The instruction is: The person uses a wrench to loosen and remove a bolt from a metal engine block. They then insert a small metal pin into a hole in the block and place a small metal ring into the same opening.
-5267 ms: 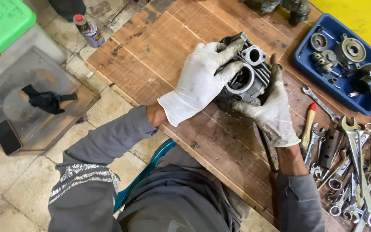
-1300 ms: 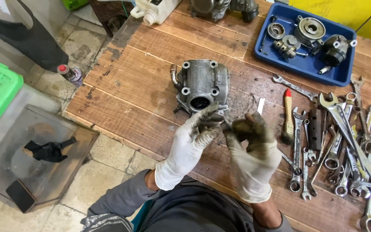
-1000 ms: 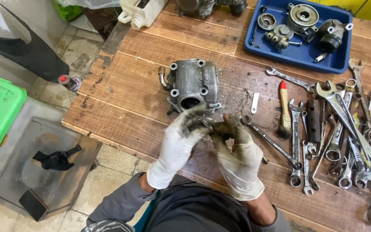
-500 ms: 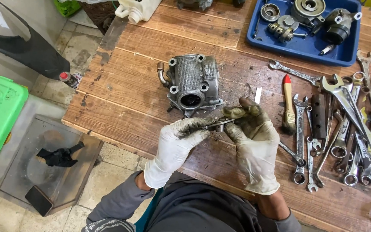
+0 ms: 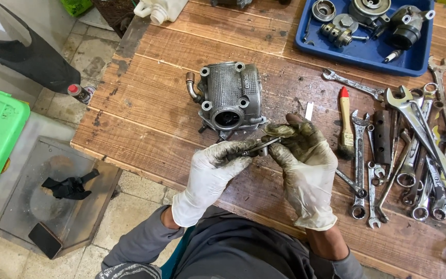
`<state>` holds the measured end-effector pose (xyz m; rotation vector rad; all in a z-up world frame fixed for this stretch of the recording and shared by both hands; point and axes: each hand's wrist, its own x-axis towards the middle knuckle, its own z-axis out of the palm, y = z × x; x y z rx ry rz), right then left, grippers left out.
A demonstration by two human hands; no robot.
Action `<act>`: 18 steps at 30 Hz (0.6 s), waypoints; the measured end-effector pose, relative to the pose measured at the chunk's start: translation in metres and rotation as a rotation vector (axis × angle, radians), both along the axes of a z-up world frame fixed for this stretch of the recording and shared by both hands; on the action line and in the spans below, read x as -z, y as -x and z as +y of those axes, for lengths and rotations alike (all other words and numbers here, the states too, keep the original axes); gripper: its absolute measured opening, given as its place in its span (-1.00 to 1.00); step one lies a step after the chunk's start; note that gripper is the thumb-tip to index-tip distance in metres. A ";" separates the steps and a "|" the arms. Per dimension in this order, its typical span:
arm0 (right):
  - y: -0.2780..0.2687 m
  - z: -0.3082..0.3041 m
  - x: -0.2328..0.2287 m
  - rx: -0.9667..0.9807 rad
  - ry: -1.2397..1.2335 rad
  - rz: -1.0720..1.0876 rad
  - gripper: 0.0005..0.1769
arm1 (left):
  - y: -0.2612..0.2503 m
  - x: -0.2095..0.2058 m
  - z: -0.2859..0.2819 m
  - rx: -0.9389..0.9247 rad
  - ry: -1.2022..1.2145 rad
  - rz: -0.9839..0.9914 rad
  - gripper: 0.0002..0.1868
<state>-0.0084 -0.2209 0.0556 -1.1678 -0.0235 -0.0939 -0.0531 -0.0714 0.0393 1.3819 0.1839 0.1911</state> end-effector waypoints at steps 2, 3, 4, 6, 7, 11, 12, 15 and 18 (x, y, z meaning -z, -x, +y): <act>0.000 0.001 0.000 0.006 0.011 0.012 -0.34 | 0.001 0.001 0.002 0.004 -0.001 -0.006 -0.74; 0.000 0.000 0.001 0.004 0.011 0.013 -0.34 | 0.001 0.003 0.001 0.002 -0.002 -0.006 -0.74; 0.000 0.000 0.002 0.002 0.018 0.003 -0.34 | 0.001 0.006 0.000 0.002 -0.013 -0.019 -0.73; -0.001 0.000 0.002 -0.002 0.024 -0.008 -0.34 | 0.000 0.007 -0.002 0.001 -0.026 -0.033 -0.73; -0.001 0.000 0.001 -0.004 0.027 -0.012 -0.34 | 0.000 0.006 -0.002 -0.003 -0.026 -0.033 -0.73; 0.000 0.000 -0.002 -0.003 0.036 -0.014 -0.35 | 0.001 -0.001 -0.003 -0.011 -0.023 -0.043 -0.72; 0.000 0.002 -0.004 -0.004 0.036 -0.013 -0.35 | 0.002 0.003 -0.002 -0.012 -0.023 -0.042 -0.72; 0.002 0.006 -0.011 0.018 0.057 0.021 -0.39 | 0.002 0.004 0.001 -0.017 -0.025 -0.033 -0.71; 0.004 0.009 -0.018 0.023 0.076 0.079 -0.43 | 0.002 -0.004 0.003 0.047 0.057 0.067 -0.91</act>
